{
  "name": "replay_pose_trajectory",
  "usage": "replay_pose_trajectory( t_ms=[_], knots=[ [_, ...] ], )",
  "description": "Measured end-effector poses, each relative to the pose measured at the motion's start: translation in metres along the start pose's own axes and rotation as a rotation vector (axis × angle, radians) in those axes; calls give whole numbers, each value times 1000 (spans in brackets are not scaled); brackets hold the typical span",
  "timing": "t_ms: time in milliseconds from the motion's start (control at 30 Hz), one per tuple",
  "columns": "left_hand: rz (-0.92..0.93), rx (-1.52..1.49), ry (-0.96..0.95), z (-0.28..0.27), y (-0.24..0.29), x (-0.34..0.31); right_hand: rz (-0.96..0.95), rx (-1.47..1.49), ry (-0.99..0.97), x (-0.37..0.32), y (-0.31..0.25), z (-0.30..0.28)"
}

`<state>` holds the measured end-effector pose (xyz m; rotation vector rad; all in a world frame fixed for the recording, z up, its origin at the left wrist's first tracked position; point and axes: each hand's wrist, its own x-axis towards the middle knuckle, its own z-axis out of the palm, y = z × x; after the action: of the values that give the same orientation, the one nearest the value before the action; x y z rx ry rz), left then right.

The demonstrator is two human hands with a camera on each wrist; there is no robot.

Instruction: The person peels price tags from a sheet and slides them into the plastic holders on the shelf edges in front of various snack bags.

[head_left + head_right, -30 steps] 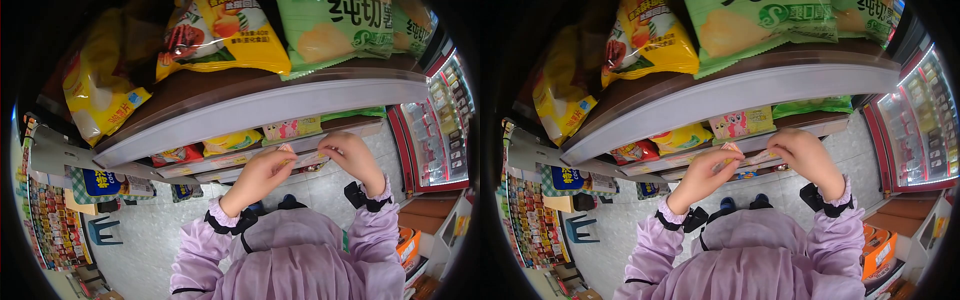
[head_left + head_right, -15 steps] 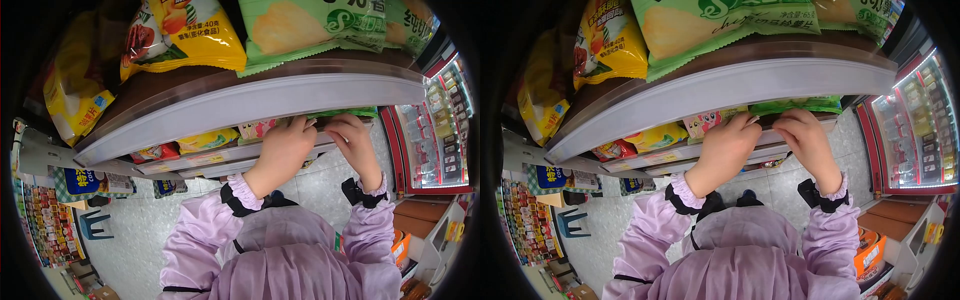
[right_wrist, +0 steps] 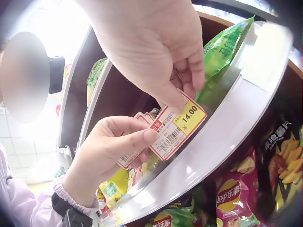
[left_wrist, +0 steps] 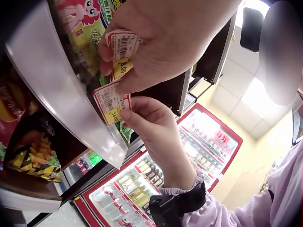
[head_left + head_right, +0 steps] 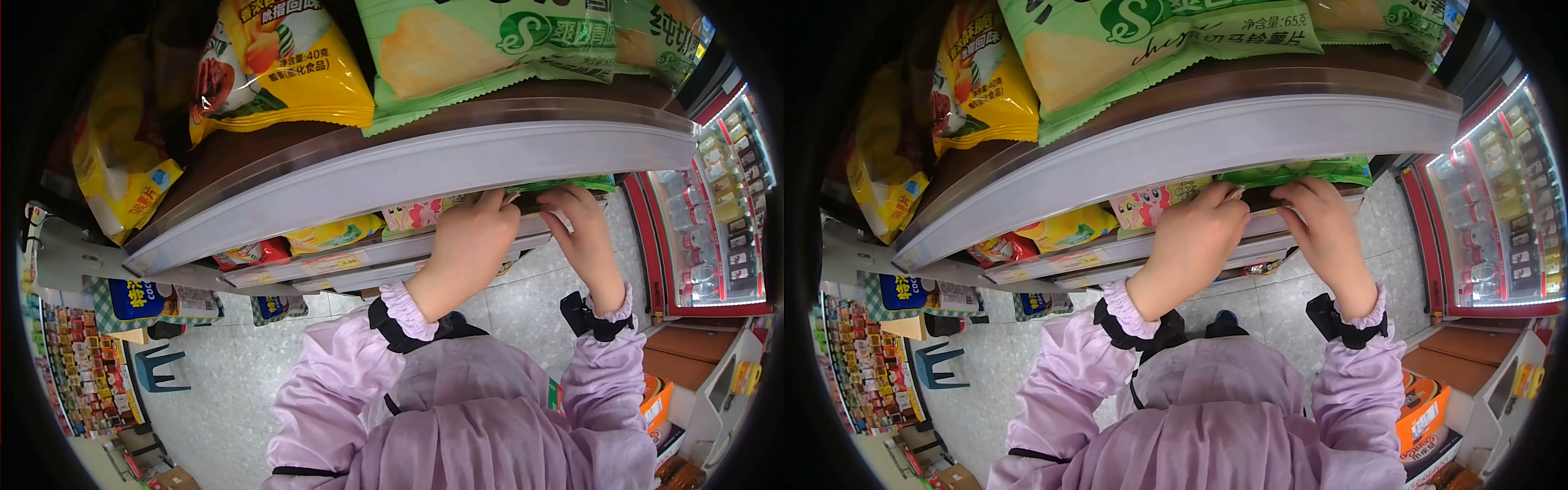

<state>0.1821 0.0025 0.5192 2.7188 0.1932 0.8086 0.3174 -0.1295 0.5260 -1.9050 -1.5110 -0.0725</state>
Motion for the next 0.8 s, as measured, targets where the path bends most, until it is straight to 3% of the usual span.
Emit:
replay_pose_trajectory(
  t_ms=[67, 100, 167, 233, 300, 600, 800],
  knots=[
    [-14, 15, -4, 1, 1, 0, -13, -138, 192, -2, -1, 2],
    [-25, 26, -7, 2, 1, 0, -11, -131, 192, -4, 1, 0],
    [-42, 30, 1, 2, 2, 1, 157, -53, 163, -9, 4, -8],
    [-58, 29, 14, 1, 4, 2, 181, -51, 156, -11, 4, -12],
    [-103, 31, -3, 0, 5, 4, 202, -113, -64, -17, 5, -16],
    [-92, 18, -21, 3, 8, 5, 86, -116, -22, -23, 10, -3],
    [-74, 23, -5, 3, 12, 7, 136, -113, -45, -24, 9, -4]
  ],
)
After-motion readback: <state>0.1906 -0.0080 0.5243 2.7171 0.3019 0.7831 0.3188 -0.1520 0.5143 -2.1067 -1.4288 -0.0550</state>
